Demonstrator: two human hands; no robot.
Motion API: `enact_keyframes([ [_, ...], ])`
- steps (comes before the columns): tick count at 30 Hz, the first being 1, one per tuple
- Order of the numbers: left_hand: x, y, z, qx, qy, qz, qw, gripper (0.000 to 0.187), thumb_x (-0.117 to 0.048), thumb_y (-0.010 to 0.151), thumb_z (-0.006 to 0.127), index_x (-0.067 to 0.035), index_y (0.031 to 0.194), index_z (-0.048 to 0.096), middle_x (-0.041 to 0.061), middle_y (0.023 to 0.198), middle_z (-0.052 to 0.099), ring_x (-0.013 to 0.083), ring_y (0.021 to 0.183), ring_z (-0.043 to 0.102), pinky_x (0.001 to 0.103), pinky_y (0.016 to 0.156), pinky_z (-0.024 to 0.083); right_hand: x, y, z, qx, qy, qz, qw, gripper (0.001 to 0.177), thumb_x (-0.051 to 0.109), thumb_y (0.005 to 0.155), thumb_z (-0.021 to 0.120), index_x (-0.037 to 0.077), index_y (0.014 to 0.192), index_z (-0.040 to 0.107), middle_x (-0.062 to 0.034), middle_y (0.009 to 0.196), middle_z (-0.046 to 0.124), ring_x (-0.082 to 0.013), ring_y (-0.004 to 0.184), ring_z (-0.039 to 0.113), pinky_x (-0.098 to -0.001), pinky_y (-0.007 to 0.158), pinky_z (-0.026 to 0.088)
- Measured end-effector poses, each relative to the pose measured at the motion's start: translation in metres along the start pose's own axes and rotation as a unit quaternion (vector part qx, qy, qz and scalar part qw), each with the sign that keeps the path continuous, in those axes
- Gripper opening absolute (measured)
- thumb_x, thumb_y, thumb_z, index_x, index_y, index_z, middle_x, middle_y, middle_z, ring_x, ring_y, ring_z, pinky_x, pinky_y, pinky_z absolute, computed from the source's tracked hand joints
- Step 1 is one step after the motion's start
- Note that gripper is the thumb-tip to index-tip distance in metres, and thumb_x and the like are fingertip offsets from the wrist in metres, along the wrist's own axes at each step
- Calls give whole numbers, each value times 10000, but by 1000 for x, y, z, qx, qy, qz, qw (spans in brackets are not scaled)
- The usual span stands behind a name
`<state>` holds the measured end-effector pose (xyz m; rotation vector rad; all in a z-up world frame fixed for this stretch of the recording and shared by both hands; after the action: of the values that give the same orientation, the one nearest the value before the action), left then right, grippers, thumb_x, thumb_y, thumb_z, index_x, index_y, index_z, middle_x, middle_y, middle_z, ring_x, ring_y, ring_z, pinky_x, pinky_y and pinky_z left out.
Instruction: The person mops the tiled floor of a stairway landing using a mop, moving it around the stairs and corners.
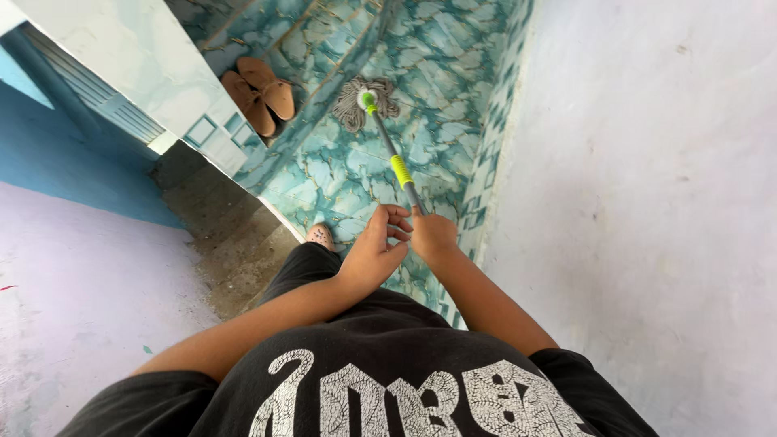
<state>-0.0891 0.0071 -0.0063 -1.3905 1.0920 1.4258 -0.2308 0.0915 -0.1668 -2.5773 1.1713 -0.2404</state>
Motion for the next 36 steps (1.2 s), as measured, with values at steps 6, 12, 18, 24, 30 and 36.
enact_keyframes([
  [6,5,3,-59,-57,-7,-8,998,478,37,855,583,-65,1305,458,65,1156,584,169,1041,634,301,783,535,-28,55,-16,27,-81,32,996,535,215,1037,452,258,1565,378,-101,1025,750,-306,929,739,-446,742,589],
  [12,-34,23,-122,-48,37,95,994,402,146,784,440,-26,1059,678,76,1095,693,175,1073,660,312,981,511,-57,29,-38,87,-52,84,991,687,174,975,503,389,1597,303,-88,1141,731,-300,1024,725,-461,855,575],
  [18,-53,5,-197,-98,98,76,987,271,132,724,384,-7,672,610,55,666,613,161,644,573,294,619,467,-39,-89,-49,132,38,150,979,838,93,908,521,504,1590,261,-104,1150,719,-288,1031,715,-447,874,553],
  [24,-29,-23,-212,-164,75,39,983,229,106,705,380,-18,611,548,29,606,503,119,591,425,285,554,330,-56,-195,-107,222,47,223,948,835,119,917,483,545,1594,245,-81,1051,762,-256,936,774,-393,867,581],
  [30,-23,-29,-155,4,136,-28,990,149,77,630,396,-11,578,505,58,575,439,149,577,399,314,565,371,-31,-215,-131,164,-30,174,971,724,191,882,567,486,1523,408,-47,1070,749,-243,993,722,-404,894,550],
  [36,-41,-30,-134,25,211,-57,975,90,39,655,456,-6,609,518,94,591,454,200,576,441,356,579,410,0,-212,-133,162,-19,153,975,654,157,915,539,365,1529,456,-56,1004,747,-255,955,726,-417,845,570],
])
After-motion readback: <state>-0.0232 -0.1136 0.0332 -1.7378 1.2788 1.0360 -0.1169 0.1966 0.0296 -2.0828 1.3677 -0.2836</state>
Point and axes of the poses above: each hand's wrist, its own y-axis towards the middle knuckle, its own z-axis out of the palm, x = y × z, the point moved 9 cm from there along y, towards the middle knuckle
